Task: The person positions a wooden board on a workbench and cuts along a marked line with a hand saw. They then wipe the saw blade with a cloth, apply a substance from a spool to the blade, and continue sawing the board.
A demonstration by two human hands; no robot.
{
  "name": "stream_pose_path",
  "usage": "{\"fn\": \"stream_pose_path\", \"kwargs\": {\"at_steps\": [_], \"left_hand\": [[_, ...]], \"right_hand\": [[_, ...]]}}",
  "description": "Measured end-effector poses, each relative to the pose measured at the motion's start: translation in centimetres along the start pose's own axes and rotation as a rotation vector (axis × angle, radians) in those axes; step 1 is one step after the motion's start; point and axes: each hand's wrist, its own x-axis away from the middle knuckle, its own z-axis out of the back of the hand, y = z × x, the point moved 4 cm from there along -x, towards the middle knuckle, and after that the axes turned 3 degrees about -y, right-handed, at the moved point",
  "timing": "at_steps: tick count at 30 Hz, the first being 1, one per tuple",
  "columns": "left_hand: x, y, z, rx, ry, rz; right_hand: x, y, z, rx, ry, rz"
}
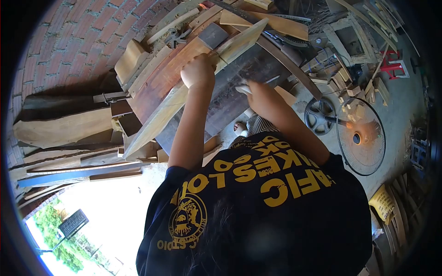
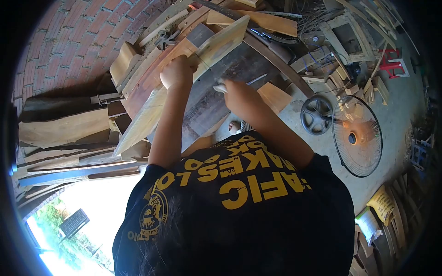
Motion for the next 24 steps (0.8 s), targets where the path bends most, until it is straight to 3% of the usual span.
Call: {"fn": "stream_pose_path", "kwargs": {"at_steps": [3,6,11,15,18,24], "left_hand": [[-1.8,-0.7,0.2,0.017,-0.116,0.031],[-1.4,-0.5,0.6,-0.02,-0.066,-0.03],[-0.4,-0.4,-1.0,-0.043,0.044,-0.08],[-0.8,-0.3,-0.1,-0.017,-0.014,-0.067],[-1.0,-0.4,0.5,0.039,-0.037,-0.003],[-2.2,-1.0,0.5,0.023,-0.057,0.037]], "right_hand": [[4.1,1.1,0.6,0.055,-0.079,-0.064],[4.3,1.4,0.9,0.068,-0.075,-0.117],[-4.5,0.0,-0.8,-0.015,0.042,0.084],[-7.7,-2.2,-1.0,0.111,0.099,0.065],[-6.9,-2.2,-1.0,0.087,0.143,0.079],[0.3,0.4,-0.3,0.008,0.015,0.027]]}}
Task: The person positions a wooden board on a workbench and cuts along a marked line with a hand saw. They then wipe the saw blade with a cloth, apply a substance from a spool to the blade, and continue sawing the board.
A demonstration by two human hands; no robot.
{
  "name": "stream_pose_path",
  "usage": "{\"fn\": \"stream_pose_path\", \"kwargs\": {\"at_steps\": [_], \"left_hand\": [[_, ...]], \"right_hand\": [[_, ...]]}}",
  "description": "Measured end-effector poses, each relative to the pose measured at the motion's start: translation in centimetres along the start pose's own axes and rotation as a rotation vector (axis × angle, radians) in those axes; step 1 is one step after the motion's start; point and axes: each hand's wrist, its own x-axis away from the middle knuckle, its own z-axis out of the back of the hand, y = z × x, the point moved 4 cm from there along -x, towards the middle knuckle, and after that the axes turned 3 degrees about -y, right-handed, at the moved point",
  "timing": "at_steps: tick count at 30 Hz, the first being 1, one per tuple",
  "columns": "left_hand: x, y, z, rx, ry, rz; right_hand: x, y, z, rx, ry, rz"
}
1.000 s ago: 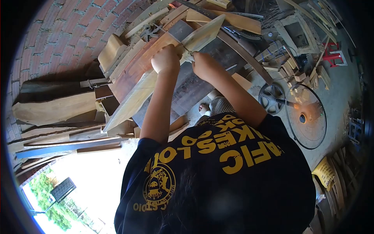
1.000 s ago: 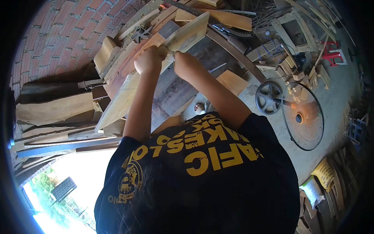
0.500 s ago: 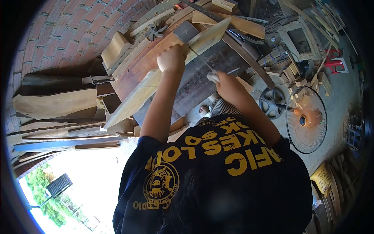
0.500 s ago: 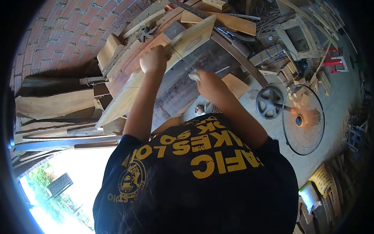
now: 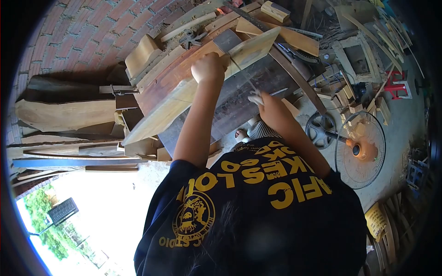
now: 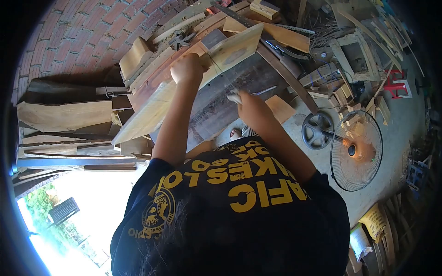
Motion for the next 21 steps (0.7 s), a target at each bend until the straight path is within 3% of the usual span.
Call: {"fn": "stream_pose_path", "kwargs": {"at_steps": [2,21], "left_hand": [[-0.7,-0.1,1.2,0.025,-0.095,0.023],[-1.9,-0.9,0.3,0.048,-0.011,-0.032]], "right_hand": [[2.5,0.3,0.3,0.009,-0.028,-0.019],[1.8,2.3,-0.5,-0.001,-0.067,-0.113]]}}
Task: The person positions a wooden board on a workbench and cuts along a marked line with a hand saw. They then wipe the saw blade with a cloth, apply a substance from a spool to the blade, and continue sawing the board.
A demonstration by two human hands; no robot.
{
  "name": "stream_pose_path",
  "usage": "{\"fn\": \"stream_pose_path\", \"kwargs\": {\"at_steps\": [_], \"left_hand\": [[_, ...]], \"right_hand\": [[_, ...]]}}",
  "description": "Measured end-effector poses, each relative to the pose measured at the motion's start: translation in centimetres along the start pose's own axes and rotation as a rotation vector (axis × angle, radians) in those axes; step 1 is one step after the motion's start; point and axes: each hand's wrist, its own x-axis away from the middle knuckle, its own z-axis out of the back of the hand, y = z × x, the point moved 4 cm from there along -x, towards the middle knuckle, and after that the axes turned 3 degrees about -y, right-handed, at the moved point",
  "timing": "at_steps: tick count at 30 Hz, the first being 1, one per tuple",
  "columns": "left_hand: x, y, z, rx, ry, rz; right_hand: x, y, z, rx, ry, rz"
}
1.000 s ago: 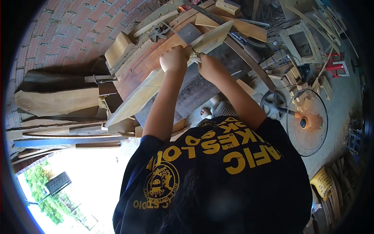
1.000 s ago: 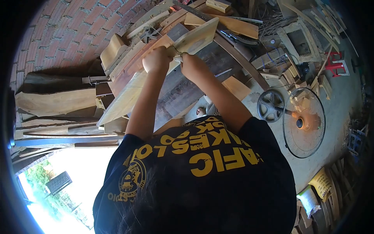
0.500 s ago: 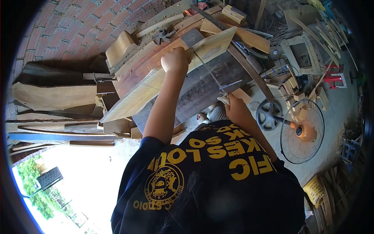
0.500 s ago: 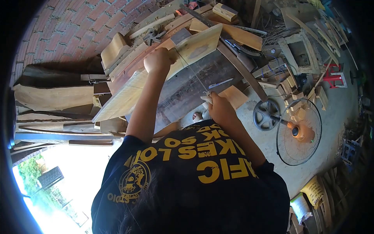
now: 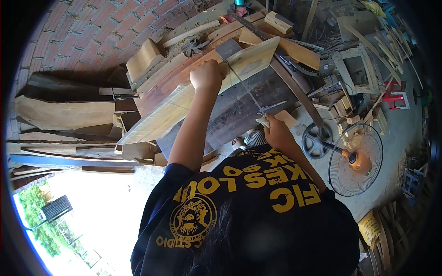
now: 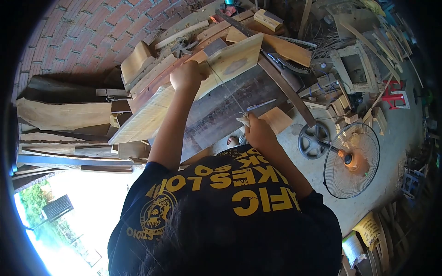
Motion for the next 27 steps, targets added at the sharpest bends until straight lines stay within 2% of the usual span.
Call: {"fn": "stream_pose_path", "kwargs": {"at_steps": [9,15,17,19,21,23,27], "left_hand": [[-0.1,-0.1,-0.2,0.014,-0.026,-0.003],[0.2,0.0,-0.4,-0.061,0.03,-0.006],[1.0,0.3,-0.4,-0.028,0.016,-0.076],[2.2,0.9,-1.8,-0.038,0.07,-0.077],[3.9,1.5,-3.8,-0.139,0.214,-0.111],[4.9,1.9,-4.0,-0.131,0.211,-0.125],[4.3,1.5,-2.9,-0.106,0.175,-0.109]], "right_hand": [[0.1,-0.4,0.5,0.033,-0.027,-0.001],[0.6,-1.1,1.2,0.058,-0.063,-0.022],[0.3,-1.4,1.3,0.058,-0.075,-0.028],[-1.1,-2.8,2.0,-0.03,0.077,0.135],[-5.3,-3.3,1.0,-0.051,0.116,0.219],[-8.8,-5.1,0.3,0.087,0.071,0.098],[-10.9,-6.2,0.2,0.124,0.069,0.094]]}}
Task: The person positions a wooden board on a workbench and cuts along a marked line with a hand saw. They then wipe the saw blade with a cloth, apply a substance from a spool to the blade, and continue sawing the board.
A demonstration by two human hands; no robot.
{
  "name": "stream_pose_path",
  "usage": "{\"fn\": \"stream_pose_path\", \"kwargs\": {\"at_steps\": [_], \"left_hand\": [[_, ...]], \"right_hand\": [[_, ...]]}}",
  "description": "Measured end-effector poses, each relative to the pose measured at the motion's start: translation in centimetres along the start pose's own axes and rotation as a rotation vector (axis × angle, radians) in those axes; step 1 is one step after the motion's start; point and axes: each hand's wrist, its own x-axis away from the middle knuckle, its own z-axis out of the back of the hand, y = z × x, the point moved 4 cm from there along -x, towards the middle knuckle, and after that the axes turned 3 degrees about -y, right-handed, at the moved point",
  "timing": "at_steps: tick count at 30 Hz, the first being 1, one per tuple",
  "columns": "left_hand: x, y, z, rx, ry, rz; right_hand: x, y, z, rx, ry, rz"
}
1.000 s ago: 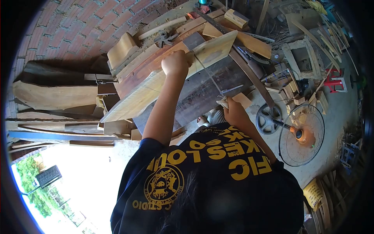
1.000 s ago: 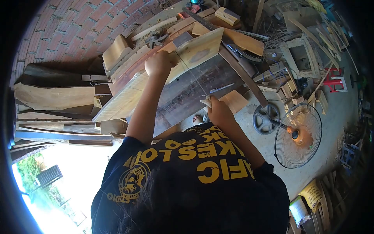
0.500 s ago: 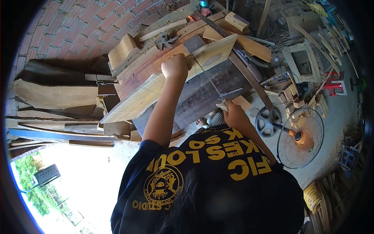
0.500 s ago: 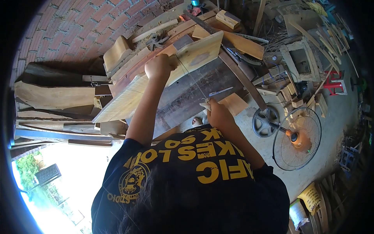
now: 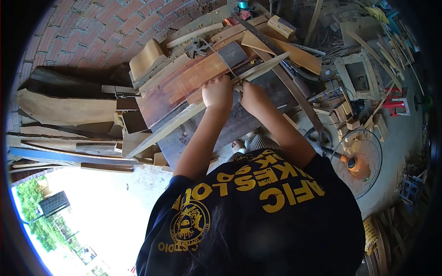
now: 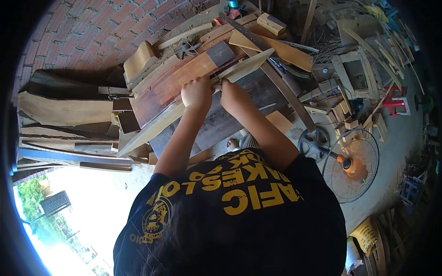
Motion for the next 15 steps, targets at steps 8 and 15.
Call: {"fn": "stream_pose_path", "kwargs": {"at_steps": [8,15], "left_hand": [[-2.6,-0.9,1.9,0.07,-0.194,0.135],[-4.3,-1.7,2.9,0.111,-0.247,0.165]], "right_hand": [[4.2,0.4,1.4,-0.049,0.059,0.051],[12.6,3.3,3.3,-0.033,-0.217,-0.158]]}}
